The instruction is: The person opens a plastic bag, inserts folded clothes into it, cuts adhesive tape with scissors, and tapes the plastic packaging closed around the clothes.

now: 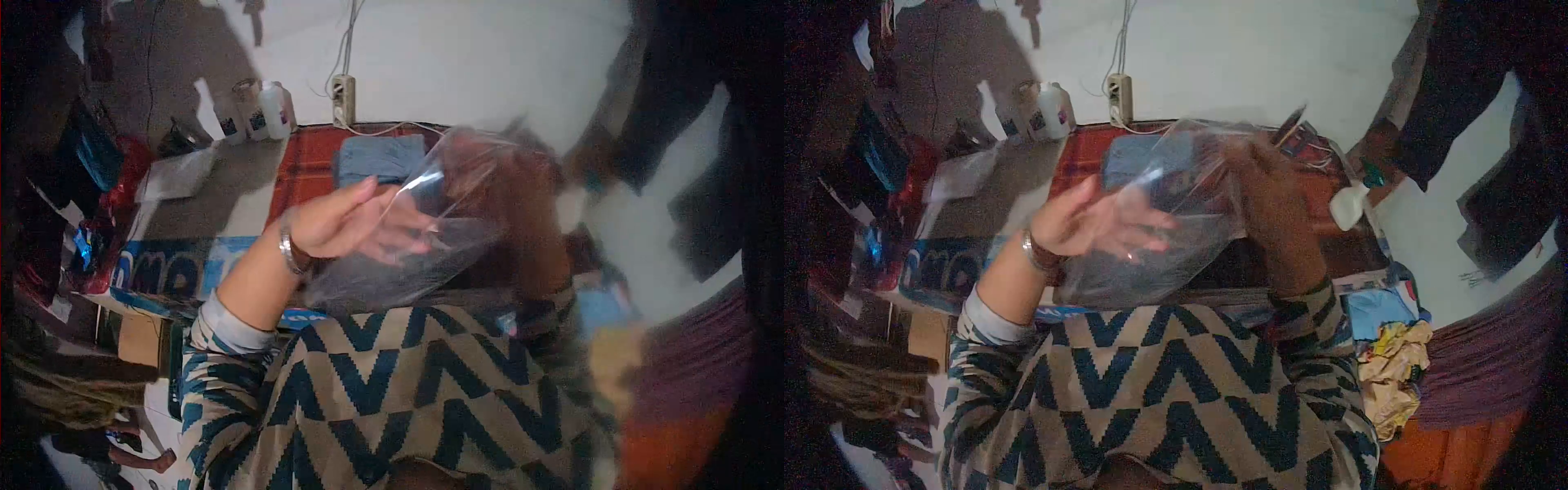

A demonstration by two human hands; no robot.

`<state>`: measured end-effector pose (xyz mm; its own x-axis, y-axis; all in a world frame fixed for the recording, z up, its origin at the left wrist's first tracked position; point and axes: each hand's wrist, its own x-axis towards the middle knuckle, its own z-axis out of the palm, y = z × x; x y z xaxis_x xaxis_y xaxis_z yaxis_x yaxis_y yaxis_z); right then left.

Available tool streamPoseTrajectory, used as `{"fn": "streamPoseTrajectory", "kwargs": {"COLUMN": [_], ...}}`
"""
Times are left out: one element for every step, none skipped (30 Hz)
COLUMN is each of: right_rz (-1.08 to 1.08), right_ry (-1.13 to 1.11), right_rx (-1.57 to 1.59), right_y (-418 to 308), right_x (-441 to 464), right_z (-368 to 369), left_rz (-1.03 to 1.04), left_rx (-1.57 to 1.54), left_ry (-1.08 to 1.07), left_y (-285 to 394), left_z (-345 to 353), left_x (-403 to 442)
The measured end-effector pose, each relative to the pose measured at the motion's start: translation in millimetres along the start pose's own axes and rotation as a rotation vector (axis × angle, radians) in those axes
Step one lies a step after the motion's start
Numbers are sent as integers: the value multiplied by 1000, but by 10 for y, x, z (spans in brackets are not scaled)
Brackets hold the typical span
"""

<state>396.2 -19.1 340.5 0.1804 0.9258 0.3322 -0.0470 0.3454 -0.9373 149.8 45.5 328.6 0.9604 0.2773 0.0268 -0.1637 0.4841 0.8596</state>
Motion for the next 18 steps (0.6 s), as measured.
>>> {"fn": "streamPoseTrajectory", "kwargs": {"right_rz": [-17,-32,-49,-67,-88,-110,-34,49,46,3,-34,-24,-82,-141,-133,-537,-944,-952], "right_ry": [-92,-138,-183,-226,-244,-262,-171,-80,-78,-119,-165,-178,-178,-180,-201,63,356,343], "right_rx": [-70,-109,-149,-205,-242,-278,-327,-369,-369,-288,-206,-203,-224,-241,-230,-620,-992,-970], "right_y": [-17,-43,-69,-96,-148,-200,-258,-309,-331,-319,-306,-303,-282,-260,-236,-205,-177,-160], "right_x": [-41,-87,-132,-205,-309,-411,-497,-561,-591,-603,-620,-609,-588,-554,-508,-454,-424,-473], "right_z": [-113,-247,-381,-530,-687,-845,-1014,-1167,-1321,-1466,-1566,-1615,-1628,-1617,-1564,-1467,-1356,-1262], "left_rz": [-34,-29,27,84,169,180,232,279,241,242,168,93,114,117,135,150,154,158], "left_rx": [-62,-61,-37,-11,51,67,246,420,537,535,530,522,484,478,565,657,692,696], "left_ry": [-43,-48,-81,-118,-24,-43,21,91,184,187,202,221,279,301,368,438,559,584], "left_y": [-153,-324,-476,-585,-616,-715,-777,-753,-728,-687,-660,-667,-727,-760,-768,-769,-741,-761], "left_z": [62,101,141,204,362,401,353,440,531,627,706,764,811,856,896,946,1067,1058], "left_x": [183,367,556,711,808,893,986,1041,1045,1046,1034,1028,1013,998,972,927,903,882]}}
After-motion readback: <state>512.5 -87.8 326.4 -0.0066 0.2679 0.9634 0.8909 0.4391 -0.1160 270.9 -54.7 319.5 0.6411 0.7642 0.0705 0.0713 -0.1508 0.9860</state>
